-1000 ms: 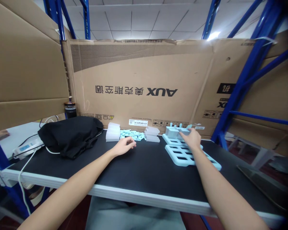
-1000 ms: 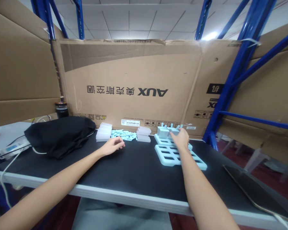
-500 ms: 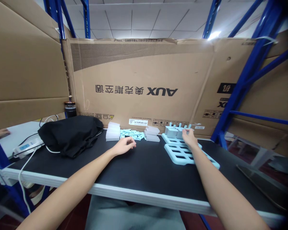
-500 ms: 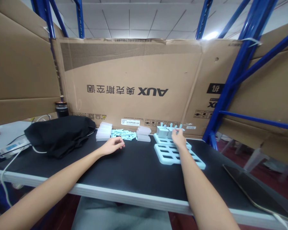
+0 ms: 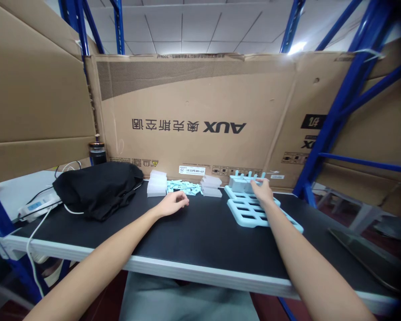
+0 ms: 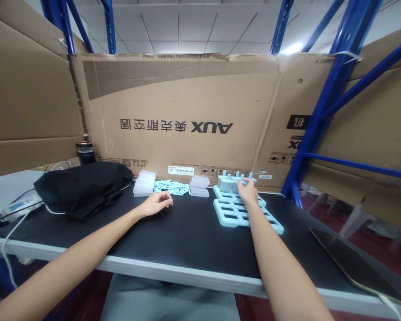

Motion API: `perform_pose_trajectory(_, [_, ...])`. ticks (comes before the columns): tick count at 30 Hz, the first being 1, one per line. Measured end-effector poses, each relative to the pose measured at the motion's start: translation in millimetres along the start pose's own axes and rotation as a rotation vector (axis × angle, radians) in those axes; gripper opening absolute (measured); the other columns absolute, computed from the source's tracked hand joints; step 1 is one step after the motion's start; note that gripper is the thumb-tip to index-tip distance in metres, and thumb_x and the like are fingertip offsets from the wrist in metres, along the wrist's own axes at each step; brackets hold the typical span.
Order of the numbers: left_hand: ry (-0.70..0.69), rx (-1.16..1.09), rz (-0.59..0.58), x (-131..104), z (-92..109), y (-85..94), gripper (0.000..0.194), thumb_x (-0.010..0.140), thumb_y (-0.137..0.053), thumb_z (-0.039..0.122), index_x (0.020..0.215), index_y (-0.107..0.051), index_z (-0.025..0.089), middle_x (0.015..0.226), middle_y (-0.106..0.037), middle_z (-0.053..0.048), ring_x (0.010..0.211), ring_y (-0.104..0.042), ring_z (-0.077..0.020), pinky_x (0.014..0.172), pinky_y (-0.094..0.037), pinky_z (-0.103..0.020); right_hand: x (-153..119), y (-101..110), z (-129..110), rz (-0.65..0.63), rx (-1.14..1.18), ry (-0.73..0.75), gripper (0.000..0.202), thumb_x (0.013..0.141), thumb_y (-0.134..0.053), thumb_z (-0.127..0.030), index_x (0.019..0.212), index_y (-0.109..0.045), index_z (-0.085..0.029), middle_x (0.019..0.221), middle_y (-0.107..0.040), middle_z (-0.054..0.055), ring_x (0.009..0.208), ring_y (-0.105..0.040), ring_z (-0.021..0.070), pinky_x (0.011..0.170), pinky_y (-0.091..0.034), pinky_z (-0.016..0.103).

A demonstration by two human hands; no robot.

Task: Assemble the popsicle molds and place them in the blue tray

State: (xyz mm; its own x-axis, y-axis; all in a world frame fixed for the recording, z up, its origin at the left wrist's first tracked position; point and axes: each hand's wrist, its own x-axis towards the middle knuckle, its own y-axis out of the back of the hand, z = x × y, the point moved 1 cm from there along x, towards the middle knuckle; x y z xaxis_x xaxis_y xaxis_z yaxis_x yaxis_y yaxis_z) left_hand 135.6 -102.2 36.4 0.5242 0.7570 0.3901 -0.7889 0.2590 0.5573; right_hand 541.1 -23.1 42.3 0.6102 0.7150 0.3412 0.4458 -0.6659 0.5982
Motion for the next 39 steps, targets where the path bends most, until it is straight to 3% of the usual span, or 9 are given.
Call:
perform_pose_trajectory(4, [-0.021,0.103,0.042,-1,3,0.9,0.016,0.086,-0.050,0.032,0.086,-0.058,0.018,0.081,-0.066,-0.001,0.071,-0.059,-0.0130,0.070,-0.046,-0.026,1,-2,2,-0.006,0.017,-0.057,0.056,0.079,-0.047,-0.057,0.121,-0.045,-0.019,0.108,-0.060,0.016,0.107,-0.055,0.0317,0.089,-0.041,0.043])
perform_pose_trajectory(12, [-0.078,0.641,0.514,-8,22,36.5,0.012,0.087,-0.047,0.025,0.096,-0.053,0.021,0.095,-0.062,-0.004,0.091,-0.056,-0.0195,0.081,-0.043,-0.032,-6,4,-9,-0.054,0.001,-0.136,0.070,0.082,-0.045,-0.056,0.127,-0.040,-0.004,0.130,-0.046,0.030,0.124,-0.044,0.0360,0.100,-0.036,0.044])
perform_pose_trajectory(17, [0.054,0.902,0.676,-9,19,51.3,0.023,0.084,-0.052,0.029,0.104,-0.054,0.019,0.106,-0.058,-0.010,0.102,-0.048,-0.0278,0.087,-0.040,-0.040,-14,12,-17,-0.062,0.043,-0.168,0.086,0.082,-0.043,-0.060,0.136,-0.025,0.005,0.137,-0.035,0.035,0.130,-0.036,0.0375,0.106,-0.030,0.043])
perform_pose_trajectory(20, [0.096,0.950,0.657,-9,18,49.0,0.025,0.083,-0.052,0.030,0.106,-0.054,0.020,0.108,-0.056,-0.011,0.103,-0.047,-0.0287,0.085,-0.040,-0.041,-18,15,-20,0.015,0.063,-0.160,0.084,0.081,-0.041,-0.061,0.132,-0.030,0.005,0.135,-0.034,0.036,0.129,-0.034,0.0402,0.106,-0.028,0.045])
perform_pose_trajectory(23, [0.078,0.963,0.639,-8,19,44.2,0.025,0.084,-0.051,0.029,0.106,-0.054,0.020,0.108,-0.055,-0.010,0.103,-0.046,-0.0282,0.088,-0.038,-0.041,-24,20,-25,0.241,0.052,-0.081,0.072,0.079,-0.044,-0.057,0.124,-0.039,0.000,0.131,-0.036,0.034,0.125,-0.033,0.0436,0.101,-0.029,0.050])
perform_pose_trajectory(26, [0.048,0.954,0.616,-7,19,40.6,0.022,0.085,-0.050,0.029,0.105,-0.054,0.019,0.106,-0.055,-0.010,0.102,-0.047,-0.0279,0.088,-0.038,-0.042,-35,30,-36,0.493,0.016,0.103,0.057,0.079,-0.047,-0.049,0.118,-0.045,-0.007,0.125,-0.042,0.027,0.119,-0.037,0.0411,0.096,-0.032,0.051])
perform_pose_trajectory(29, [-0.008,0.903,0.550,-7,19,38.0,0.018,0.085,-0.048,0.026,0.102,-0.053,0.020,0.103,-0.056,-0.008,0.101,-0.048,-0.0263,0.088,-0.039,-0.040,-48,38,-53,0.606,-0.033,0.336,0.044,0.080,-0.046,-0.040,0.113,-0.049,-0.011,0.116,-0.048,0.022,0.113,-0.042,0.0368,0.090,-0.035,0.048])
perform_pose_trajectory(33, [-0.121,0.808,0.388,-8,19,32.2,0.017,0.085,-0.047,0.021,0.102,-0.051,0.020,0.103,-0.055,-0.007,0.099,-0.050,-0.0230,0.087,-0.041,-0.037,-68,35,-82,0.537,-0.088,0.613,0.030,0.083,-0.043,-0.034,0.103,-0.053,-0.014,0.102,-0.054,0.016,0.101,-0.048,0.0309,0.083,-0.036,0.042])
perform_pose_trajectory(39, [-0.277,0.741,-0.021,-11,20,15.4,0.017,0.083,-0.049,0.021,0.100,-0.052,0.021,0.102,-0.055,-0.005,0.096,-0.053,-0.0197,0.083,-0.044,-0.030,-106,4,-114,0.149,-0.194,0.931,0.025,0.089,-0.031,-0.022,0.099,-0.054,-0.019,0.099,-0.058,0.008,0.095,-0.050,0.0226,0.081,-0.033,0.035])
